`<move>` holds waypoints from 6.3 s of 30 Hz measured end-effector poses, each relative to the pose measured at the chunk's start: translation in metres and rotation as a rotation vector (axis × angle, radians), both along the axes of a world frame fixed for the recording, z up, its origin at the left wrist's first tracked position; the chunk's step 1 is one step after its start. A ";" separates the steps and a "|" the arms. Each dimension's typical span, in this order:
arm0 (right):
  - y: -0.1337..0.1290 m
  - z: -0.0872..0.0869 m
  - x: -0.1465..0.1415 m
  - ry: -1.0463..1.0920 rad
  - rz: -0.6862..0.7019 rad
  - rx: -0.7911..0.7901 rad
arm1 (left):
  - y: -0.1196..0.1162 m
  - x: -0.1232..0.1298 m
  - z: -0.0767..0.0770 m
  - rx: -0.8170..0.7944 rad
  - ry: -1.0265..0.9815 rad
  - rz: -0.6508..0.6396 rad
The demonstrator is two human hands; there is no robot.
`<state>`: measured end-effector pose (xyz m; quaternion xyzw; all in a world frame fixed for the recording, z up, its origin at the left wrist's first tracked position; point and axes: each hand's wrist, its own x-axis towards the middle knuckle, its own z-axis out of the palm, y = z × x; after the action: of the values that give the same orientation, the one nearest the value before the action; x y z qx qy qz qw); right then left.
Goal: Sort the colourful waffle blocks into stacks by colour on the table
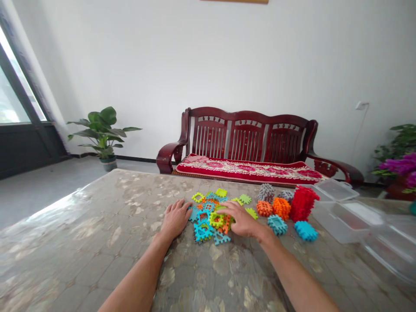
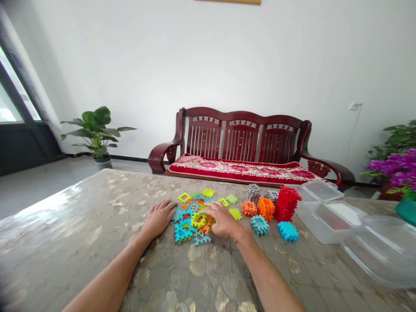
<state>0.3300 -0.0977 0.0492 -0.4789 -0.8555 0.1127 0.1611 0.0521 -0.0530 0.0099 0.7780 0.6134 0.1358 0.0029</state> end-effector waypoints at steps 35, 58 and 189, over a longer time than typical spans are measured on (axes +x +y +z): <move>0.006 -0.037 0.052 0.375 -0.492 0.312 | 0.000 0.001 0.001 0.017 0.002 0.006; 0.012 -0.010 -0.029 -0.009 -0.273 0.222 | 0.002 -0.002 0.000 0.033 -0.084 -0.001; -0.016 -0.033 0.023 -0.022 -0.494 0.214 | 0.004 -0.001 -0.001 -0.017 -0.116 -0.062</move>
<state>0.3526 -0.1142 0.0157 -0.6547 -0.7215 -0.0261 0.2240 0.0513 -0.0493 0.0092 0.7873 0.5890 0.1754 0.0494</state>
